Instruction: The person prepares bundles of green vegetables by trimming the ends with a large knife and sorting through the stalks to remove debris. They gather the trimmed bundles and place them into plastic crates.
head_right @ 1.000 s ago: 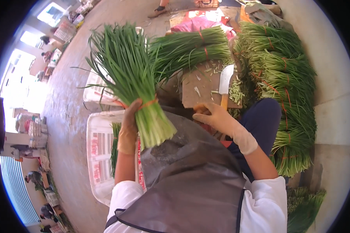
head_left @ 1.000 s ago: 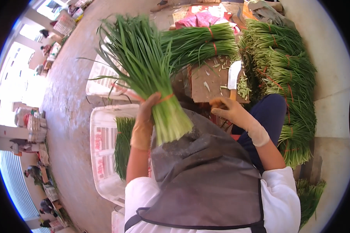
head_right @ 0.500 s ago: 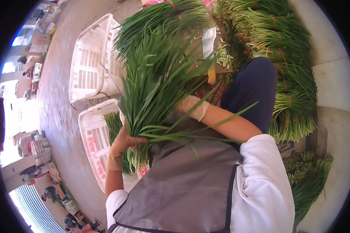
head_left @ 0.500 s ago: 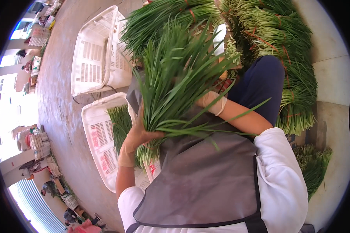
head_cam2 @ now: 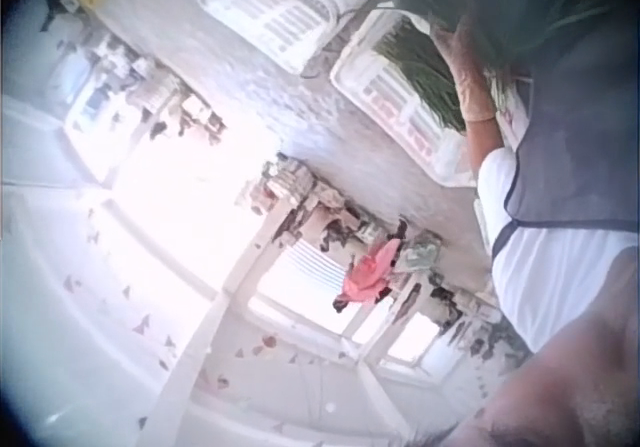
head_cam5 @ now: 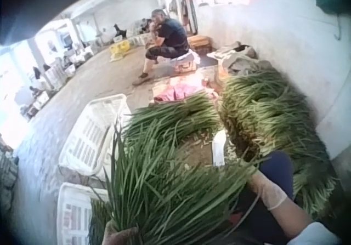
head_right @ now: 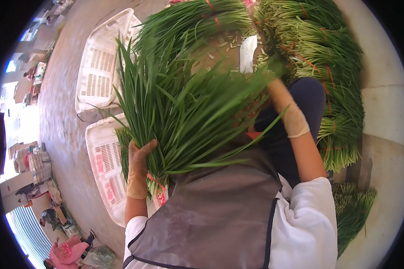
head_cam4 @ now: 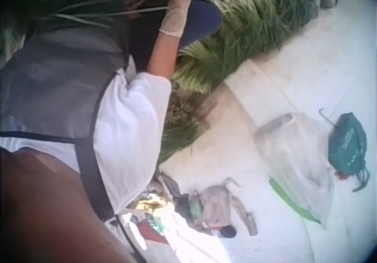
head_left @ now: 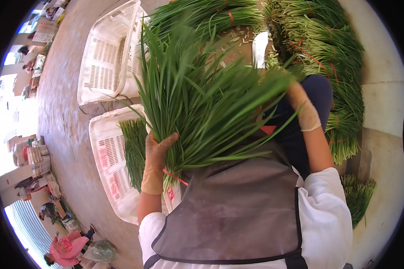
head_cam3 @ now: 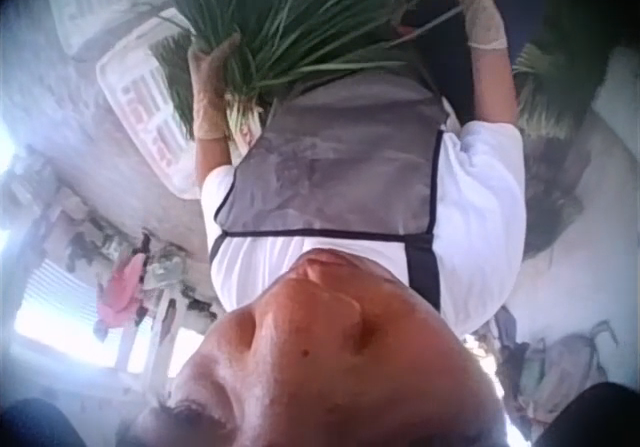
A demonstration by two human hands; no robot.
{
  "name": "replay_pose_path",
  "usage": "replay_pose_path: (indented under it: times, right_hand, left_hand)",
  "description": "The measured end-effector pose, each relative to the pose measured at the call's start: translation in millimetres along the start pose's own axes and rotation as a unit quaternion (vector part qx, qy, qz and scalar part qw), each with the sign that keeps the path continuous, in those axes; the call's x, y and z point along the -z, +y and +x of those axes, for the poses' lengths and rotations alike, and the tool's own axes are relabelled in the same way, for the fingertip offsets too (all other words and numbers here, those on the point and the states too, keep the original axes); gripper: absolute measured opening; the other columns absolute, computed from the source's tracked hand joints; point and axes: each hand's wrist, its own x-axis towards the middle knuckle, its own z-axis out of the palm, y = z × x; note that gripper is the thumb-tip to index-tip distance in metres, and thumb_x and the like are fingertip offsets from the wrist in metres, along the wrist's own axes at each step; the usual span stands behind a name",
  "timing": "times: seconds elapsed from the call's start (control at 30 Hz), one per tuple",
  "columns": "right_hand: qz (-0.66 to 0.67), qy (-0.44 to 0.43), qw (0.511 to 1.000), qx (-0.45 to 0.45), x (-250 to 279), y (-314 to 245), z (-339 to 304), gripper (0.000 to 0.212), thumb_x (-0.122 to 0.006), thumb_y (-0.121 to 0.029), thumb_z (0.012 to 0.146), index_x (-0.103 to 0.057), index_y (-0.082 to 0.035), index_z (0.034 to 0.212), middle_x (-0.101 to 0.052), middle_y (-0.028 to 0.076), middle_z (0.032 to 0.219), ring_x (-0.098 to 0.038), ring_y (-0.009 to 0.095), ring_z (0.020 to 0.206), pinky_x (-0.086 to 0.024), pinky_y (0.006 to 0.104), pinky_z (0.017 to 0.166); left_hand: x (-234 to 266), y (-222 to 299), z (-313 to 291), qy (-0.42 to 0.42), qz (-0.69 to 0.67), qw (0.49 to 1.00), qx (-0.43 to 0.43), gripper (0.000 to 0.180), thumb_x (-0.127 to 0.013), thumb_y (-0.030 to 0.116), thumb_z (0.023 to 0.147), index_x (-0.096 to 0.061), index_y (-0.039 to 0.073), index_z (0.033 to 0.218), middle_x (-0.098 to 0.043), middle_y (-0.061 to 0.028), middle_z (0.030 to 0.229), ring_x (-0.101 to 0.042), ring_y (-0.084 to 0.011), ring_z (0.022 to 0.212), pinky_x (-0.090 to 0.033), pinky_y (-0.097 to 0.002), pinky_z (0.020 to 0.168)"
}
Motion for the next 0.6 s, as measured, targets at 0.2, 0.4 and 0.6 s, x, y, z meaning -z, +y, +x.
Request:
replay_pose_path:
  times: [0.2,0.4,0.6]
  right_hand:
    - [-0.397,0.196,0.831,0.336,-128,-141,-53,0.020,-0.065,-0.016,0.090,-0.068,-0.007,0.108,-0.066,0.005,0.103,-0.061,0.015,0.093,-0.048,0.0304,0.084]
    - [-0.595,-0.022,0.632,0.497,-174,-138,-21,0.021,-0.072,-0.027,0.081,-0.070,-0.011,0.094,-0.062,0.007,0.088,-0.059,0.026,0.087,-0.047,0.0377,0.079]
    - [-0.672,-0.028,0.541,0.505,-190,-107,-2,0.025,-0.070,-0.036,0.080,-0.067,-0.012,0.084,-0.060,0.004,0.085,-0.057,0.023,0.090,-0.045,0.0364,0.077]
  left_hand:
    - [-5,-10,-9,-0.019,0.021,0.999,-0.027,0.034,-0.077,0.002,0.075,-0.066,0.003,0.107,-0.069,-0.0019,0.097,-0.065,-0.0119,0.085,-0.052,-0.0258,0.080]
    - [-1,-14,-20,-0.018,-0.016,1.000,-0.012,0.033,-0.075,0.000,0.076,-0.066,0.004,0.107,-0.069,-0.0020,0.097,-0.065,-0.0105,0.084,-0.052,-0.0238,0.079]
    - [-4,-14,-18,-0.023,0.013,0.999,-0.027,0.030,-0.074,0.000,0.077,-0.066,0.004,0.106,-0.070,-0.0023,0.095,-0.065,-0.0111,0.082,-0.053,-0.0242,0.077]
